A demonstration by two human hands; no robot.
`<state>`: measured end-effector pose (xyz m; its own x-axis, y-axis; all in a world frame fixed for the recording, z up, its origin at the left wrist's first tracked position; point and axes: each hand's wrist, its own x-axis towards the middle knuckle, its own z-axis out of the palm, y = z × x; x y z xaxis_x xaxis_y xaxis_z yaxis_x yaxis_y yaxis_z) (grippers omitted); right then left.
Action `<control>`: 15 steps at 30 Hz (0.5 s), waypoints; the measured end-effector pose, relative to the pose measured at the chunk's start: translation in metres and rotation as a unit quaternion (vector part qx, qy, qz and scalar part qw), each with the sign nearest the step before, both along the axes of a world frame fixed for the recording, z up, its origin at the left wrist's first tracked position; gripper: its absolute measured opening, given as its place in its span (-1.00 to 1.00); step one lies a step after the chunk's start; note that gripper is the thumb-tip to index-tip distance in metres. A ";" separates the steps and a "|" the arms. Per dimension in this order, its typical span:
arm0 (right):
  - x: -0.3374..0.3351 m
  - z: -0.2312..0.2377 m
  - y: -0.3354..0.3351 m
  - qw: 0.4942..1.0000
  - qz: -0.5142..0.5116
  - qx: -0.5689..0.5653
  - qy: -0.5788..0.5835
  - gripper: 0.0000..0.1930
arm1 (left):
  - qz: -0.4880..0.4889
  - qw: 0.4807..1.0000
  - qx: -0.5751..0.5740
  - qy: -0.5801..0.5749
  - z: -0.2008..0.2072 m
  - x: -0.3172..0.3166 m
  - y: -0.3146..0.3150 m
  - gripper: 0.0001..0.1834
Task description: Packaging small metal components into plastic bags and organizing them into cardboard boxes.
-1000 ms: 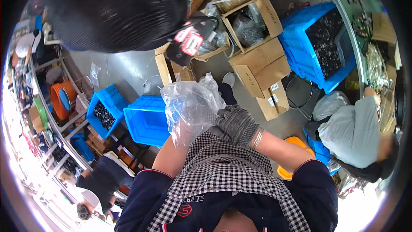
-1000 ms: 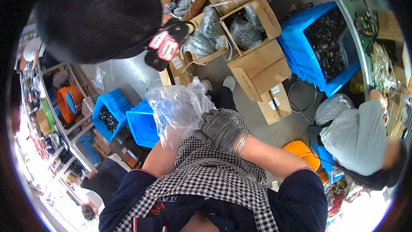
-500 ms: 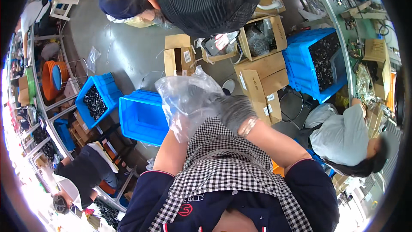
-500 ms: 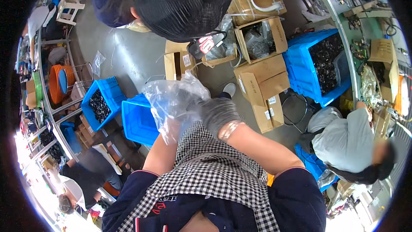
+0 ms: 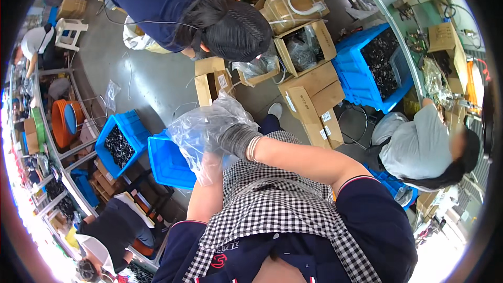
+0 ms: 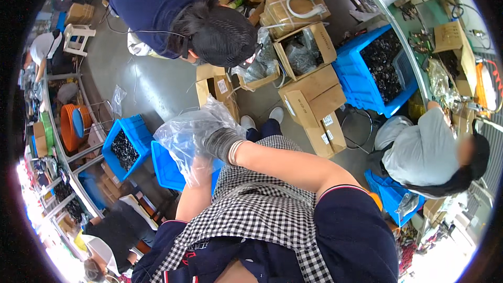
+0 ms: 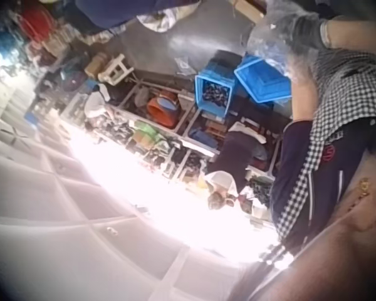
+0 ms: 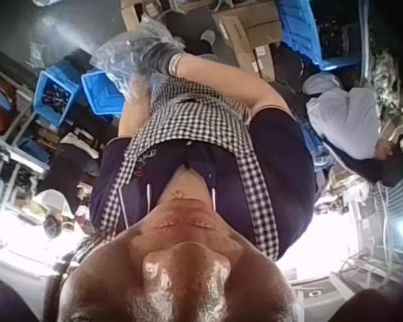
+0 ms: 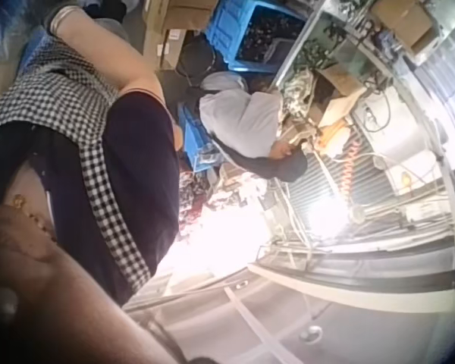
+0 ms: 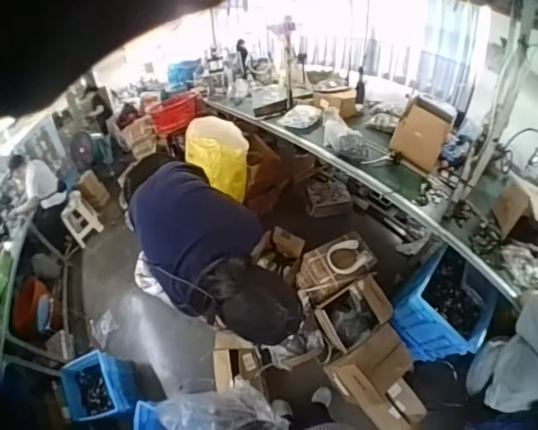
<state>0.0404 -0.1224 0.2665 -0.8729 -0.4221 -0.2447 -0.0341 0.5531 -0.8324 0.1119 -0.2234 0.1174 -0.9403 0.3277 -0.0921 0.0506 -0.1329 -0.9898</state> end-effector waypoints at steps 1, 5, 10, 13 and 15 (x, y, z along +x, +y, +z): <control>-0.003 0.006 0.000 1.000 0.017 0.017 0.001 -0.80 | 0.020 0.999 0.039 0.000 0.009 0.011 -0.003 -0.55; 0.018 -0.030 -0.022 0.996 0.024 0.032 0.086 -0.80 | 0.104 0.975 0.195 0.000 0.016 -0.063 0.040 -0.56; 0.015 0.025 0.022 0.993 0.079 0.087 0.011 -0.80 | 0.198 0.905 0.377 -0.013 0.043 -0.065 0.065 -0.56; 0.008 0.067 0.051 0.954 0.236 0.185 0.003 -0.80 | 0.252 0.843 0.475 -0.029 0.055 -0.052 0.070 -0.56; 0.015 0.068 0.073 0.923 0.308 0.231 -0.007 -0.80 | 0.126 0.879 0.438 -0.143 0.105 -0.064 0.084 -0.58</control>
<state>0.0550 -0.0491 0.3342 -0.4983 -0.6849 -0.5316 -0.4516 0.7284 -0.5152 0.0475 -0.1396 0.2222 -0.9728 0.1747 -0.1524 0.2318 0.7244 -0.6493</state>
